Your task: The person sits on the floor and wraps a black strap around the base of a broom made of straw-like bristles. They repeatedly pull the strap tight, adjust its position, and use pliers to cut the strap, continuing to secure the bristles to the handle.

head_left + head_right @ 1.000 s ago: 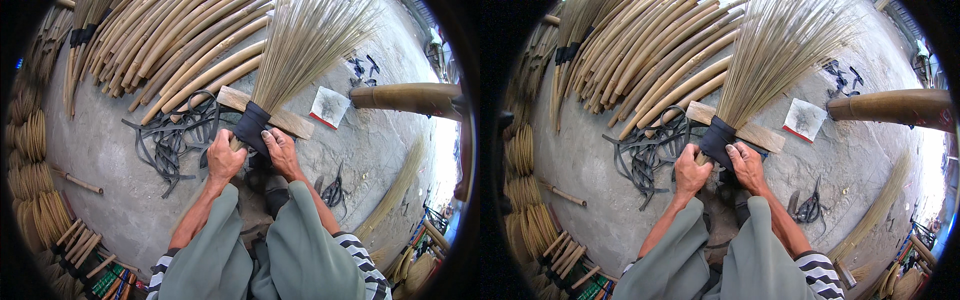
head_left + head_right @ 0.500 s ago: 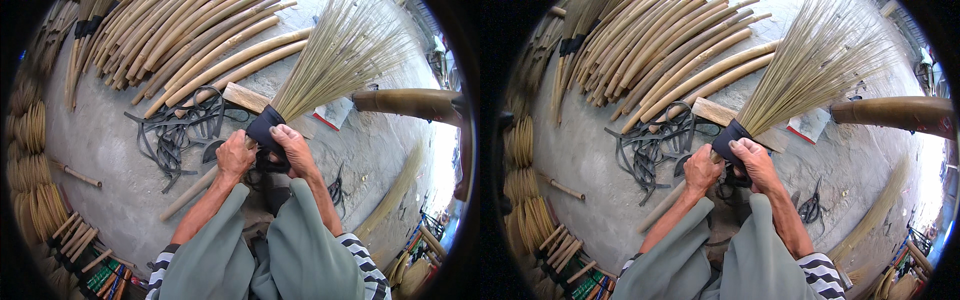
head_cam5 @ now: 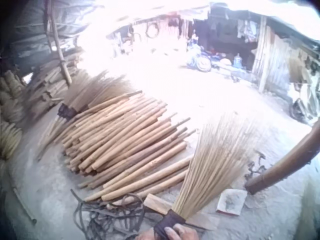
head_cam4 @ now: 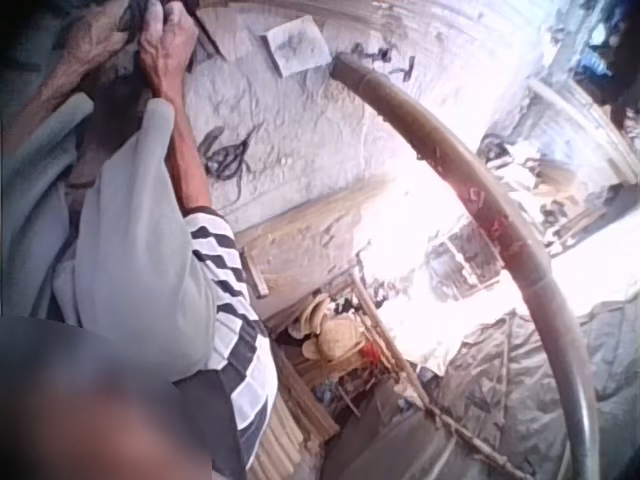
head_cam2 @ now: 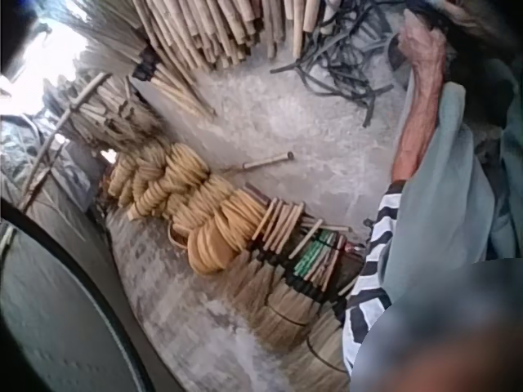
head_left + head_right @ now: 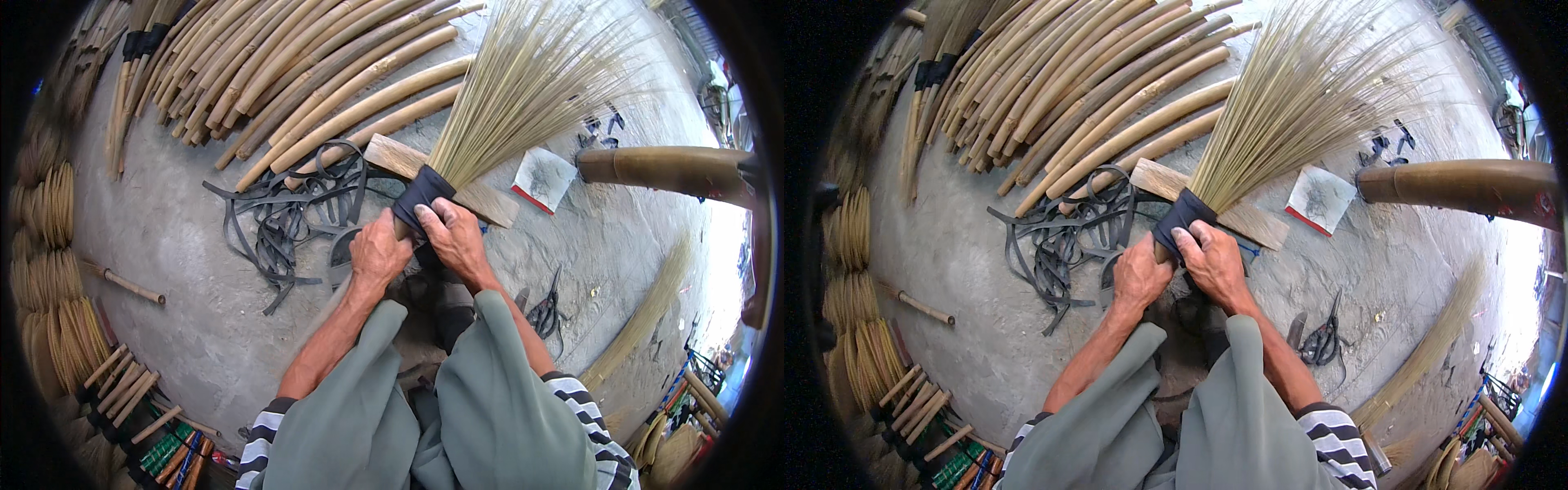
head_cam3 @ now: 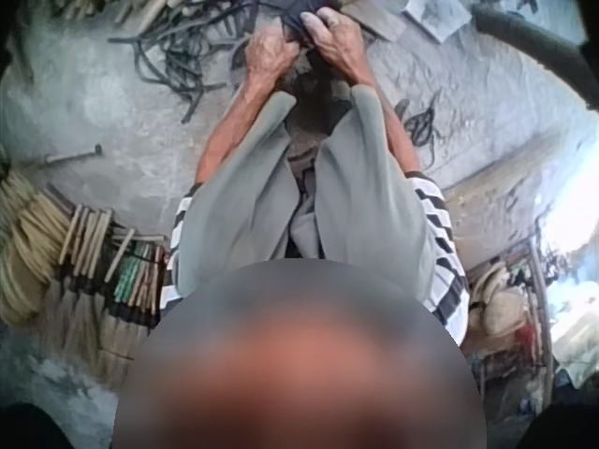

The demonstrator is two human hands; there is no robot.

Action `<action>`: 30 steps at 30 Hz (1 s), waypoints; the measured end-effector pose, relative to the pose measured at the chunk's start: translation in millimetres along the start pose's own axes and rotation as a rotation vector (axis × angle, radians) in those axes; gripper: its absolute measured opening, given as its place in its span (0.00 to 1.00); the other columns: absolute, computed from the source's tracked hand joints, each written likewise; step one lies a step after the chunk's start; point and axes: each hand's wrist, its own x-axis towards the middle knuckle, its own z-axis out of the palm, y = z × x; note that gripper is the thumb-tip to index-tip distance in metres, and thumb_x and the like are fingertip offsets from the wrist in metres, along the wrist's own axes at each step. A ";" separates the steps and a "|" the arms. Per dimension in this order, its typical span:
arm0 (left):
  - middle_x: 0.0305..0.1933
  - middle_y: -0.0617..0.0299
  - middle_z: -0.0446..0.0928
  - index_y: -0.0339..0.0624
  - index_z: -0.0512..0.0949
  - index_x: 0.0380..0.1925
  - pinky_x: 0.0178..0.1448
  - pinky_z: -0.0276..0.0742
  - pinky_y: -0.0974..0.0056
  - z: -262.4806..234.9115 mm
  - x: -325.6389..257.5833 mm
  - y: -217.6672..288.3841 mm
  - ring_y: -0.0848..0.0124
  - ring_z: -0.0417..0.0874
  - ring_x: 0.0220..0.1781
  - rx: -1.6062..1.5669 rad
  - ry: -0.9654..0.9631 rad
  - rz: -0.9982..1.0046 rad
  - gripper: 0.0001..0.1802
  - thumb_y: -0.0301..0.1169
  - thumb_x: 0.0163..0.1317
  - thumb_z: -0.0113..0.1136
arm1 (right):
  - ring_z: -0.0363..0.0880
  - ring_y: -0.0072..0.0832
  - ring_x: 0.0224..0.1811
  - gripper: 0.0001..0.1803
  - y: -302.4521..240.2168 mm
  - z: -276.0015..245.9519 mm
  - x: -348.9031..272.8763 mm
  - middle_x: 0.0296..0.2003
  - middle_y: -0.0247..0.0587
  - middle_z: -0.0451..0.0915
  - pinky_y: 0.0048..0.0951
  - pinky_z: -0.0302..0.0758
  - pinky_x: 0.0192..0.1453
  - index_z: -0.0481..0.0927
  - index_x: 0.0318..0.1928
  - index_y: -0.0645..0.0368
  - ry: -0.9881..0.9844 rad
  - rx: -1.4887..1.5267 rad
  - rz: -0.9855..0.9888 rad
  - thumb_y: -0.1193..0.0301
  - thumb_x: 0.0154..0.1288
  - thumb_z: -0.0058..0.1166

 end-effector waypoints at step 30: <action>0.46 0.35 0.91 0.39 0.85 0.54 0.57 0.88 0.37 -4.8 7.8 -18.0 0.33 0.92 0.53 -0.015 -0.042 0.013 0.32 0.50 0.58 0.82 | 0.67 0.17 0.22 0.11 -36.0 -21.5 -32.7 0.31 0.25 0.76 0.26 0.69 0.28 0.80 0.43 0.51 -0.068 0.830 0.495 0.61 0.84 0.61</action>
